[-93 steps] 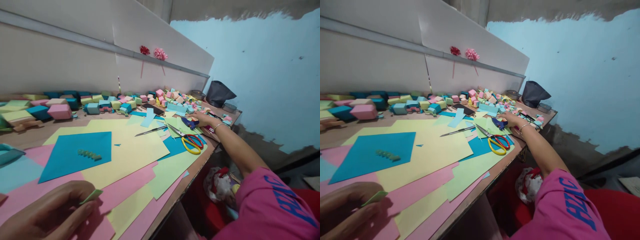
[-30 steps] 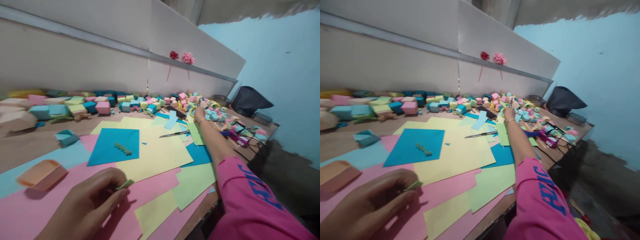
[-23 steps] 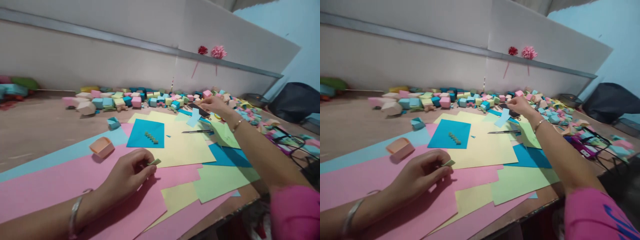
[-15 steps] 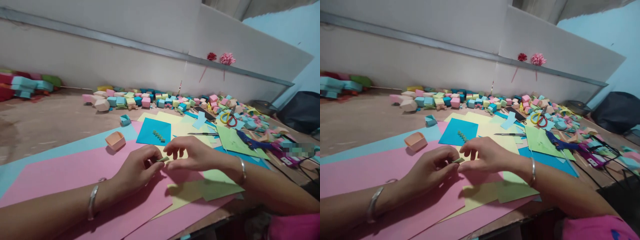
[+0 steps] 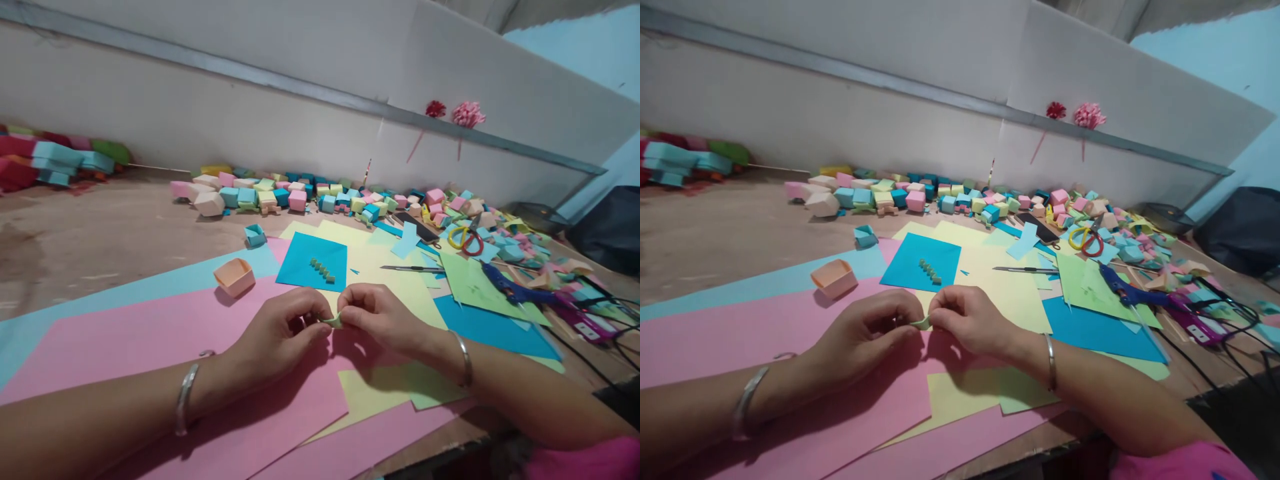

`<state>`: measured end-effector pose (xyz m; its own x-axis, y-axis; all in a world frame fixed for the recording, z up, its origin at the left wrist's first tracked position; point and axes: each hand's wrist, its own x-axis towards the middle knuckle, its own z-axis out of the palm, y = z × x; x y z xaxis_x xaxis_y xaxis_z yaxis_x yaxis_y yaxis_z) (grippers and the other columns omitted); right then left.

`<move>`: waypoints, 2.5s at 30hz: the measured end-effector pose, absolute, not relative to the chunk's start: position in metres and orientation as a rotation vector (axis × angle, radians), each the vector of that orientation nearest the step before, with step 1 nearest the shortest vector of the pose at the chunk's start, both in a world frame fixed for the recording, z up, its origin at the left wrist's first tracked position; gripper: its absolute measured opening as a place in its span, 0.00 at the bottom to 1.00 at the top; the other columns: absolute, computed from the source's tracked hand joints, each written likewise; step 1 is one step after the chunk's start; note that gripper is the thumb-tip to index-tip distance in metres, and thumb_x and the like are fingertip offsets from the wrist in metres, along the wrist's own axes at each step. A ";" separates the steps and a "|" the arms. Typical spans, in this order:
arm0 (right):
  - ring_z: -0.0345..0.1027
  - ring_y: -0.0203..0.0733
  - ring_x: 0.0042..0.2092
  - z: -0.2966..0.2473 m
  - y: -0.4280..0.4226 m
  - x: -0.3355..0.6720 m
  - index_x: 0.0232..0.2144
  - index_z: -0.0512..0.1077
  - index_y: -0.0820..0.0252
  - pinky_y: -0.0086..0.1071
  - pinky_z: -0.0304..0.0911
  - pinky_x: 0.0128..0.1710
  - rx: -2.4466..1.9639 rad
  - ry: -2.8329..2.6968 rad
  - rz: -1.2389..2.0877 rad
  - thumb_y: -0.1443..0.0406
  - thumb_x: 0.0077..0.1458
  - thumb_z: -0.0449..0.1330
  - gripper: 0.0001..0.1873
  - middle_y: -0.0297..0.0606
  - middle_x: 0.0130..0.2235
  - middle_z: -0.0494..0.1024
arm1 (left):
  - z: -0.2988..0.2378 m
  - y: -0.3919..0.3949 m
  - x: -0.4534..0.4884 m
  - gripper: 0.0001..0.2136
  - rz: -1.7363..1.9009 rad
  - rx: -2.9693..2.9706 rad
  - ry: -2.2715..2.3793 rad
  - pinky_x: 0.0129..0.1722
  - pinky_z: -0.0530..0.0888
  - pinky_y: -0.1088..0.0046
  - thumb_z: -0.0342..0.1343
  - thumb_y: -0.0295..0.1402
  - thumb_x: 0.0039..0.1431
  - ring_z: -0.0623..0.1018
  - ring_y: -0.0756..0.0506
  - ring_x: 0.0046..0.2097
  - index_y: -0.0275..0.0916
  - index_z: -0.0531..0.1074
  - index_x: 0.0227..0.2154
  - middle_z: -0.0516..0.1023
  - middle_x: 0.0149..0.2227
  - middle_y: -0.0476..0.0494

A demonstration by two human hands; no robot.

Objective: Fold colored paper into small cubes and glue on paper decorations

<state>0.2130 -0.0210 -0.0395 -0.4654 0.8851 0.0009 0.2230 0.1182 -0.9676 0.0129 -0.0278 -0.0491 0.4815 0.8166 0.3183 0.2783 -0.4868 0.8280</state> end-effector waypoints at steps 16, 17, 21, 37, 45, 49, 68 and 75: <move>0.68 0.34 0.33 -0.067 -0.035 0.195 0.36 0.70 0.57 0.31 0.64 0.33 -0.886 -1.523 1.077 0.65 0.55 0.61 0.05 0.32 0.32 0.74 | -0.046 -0.029 0.012 0.06 0.695 1.654 0.952 0.26 0.66 0.77 0.56 0.34 0.59 0.68 0.52 0.28 0.37 0.74 0.31 0.72 0.29 0.49; 0.68 0.34 0.33 -0.067 -0.036 0.195 0.36 0.70 0.57 0.31 0.64 0.34 -0.891 -1.543 1.033 0.65 0.56 0.61 0.05 0.32 0.33 0.74 | -0.047 -0.031 0.012 0.07 0.673 1.605 0.945 0.24 0.65 0.78 0.56 0.35 0.59 0.68 0.52 0.27 0.36 0.73 0.32 0.72 0.28 0.49; 0.68 0.36 0.36 -0.068 -0.039 0.192 0.38 0.69 0.57 0.33 0.65 0.37 -0.923 -1.612 0.884 0.65 0.57 0.59 0.05 0.34 0.35 0.74 | -0.049 -0.035 0.015 0.09 0.633 1.391 0.946 0.21 0.64 0.79 0.57 0.37 0.59 0.68 0.53 0.24 0.35 0.72 0.34 0.70 0.24 0.50; 0.65 0.35 0.31 -0.059 -0.036 0.195 0.39 0.69 0.59 0.30 0.62 0.32 -0.953 -1.702 0.760 0.66 0.54 0.60 0.08 0.32 0.30 0.72 | -0.044 -0.032 0.014 0.10 0.691 1.462 0.936 0.23 0.74 0.75 0.62 0.38 0.55 0.74 0.51 0.25 0.35 0.73 0.33 0.76 0.30 0.46; 0.69 0.34 0.30 -0.044 -0.031 0.202 0.31 0.74 0.61 0.28 0.64 0.29 -1.052 -1.517 1.290 0.65 0.50 0.62 0.05 0.36 0.30 0.77 | -0.041 -0.030 0.015 0.10 0.770 1.602 0.956 0.21 0.70 0.78 0.59 0.37 0.56 0.72 0.53 0.23 0.35 0.74 0.28 0.74 0.31 0.46; 0.65 0.32 0.24 -0.042 -0.032 0.204 0.26 0.73 0.62 0.26 0.60 0.23 -1.161 -1.507 1.334 0.66 0.47 0.63 0.03 0.32 0.24 0.74 | -0.042 -0.028 0.014 0.07 0.800 1.759 0.953 0.23 0.70 0.78 0.58 0.33 0.56 0.71 0.52 0.26 0.35 0.75 0.27 0.74 0.30 0.45; 0.66 0.41 0.32 -0.056 -0.048 0.204 0.29 0.69 0.61 0.35 0.62 0.31 -0.741 -2.110 0.073 0.72 0.57 0.51 0.08 0.42 0.28 0.75 | -0.045 -0.031 0.011 0.04 0.996 2.128 0.812 0.32 0.72 0.73 0.58 0.25 0.57 0.75 0.48 0.33 0.37 0.75 0.27 0.76 0.30 0.44; 0.65 0.42 0.33 -0.055 -0.051 0.204 0.31 0.70 0.61 0.36 0.63 0.30 -0.716 -2.170 -0.042 0.73 0.58 0.49 0.11 0.42 0.27 0.74 | -0.045 -0.033 0.010 0.05 1.009 2.197 0.781 0.33 0.72 0.74 0.57 0.26 0.59 0.74 0.49 0.34 0.38 0.75 0.28 0.75 0.31 0.45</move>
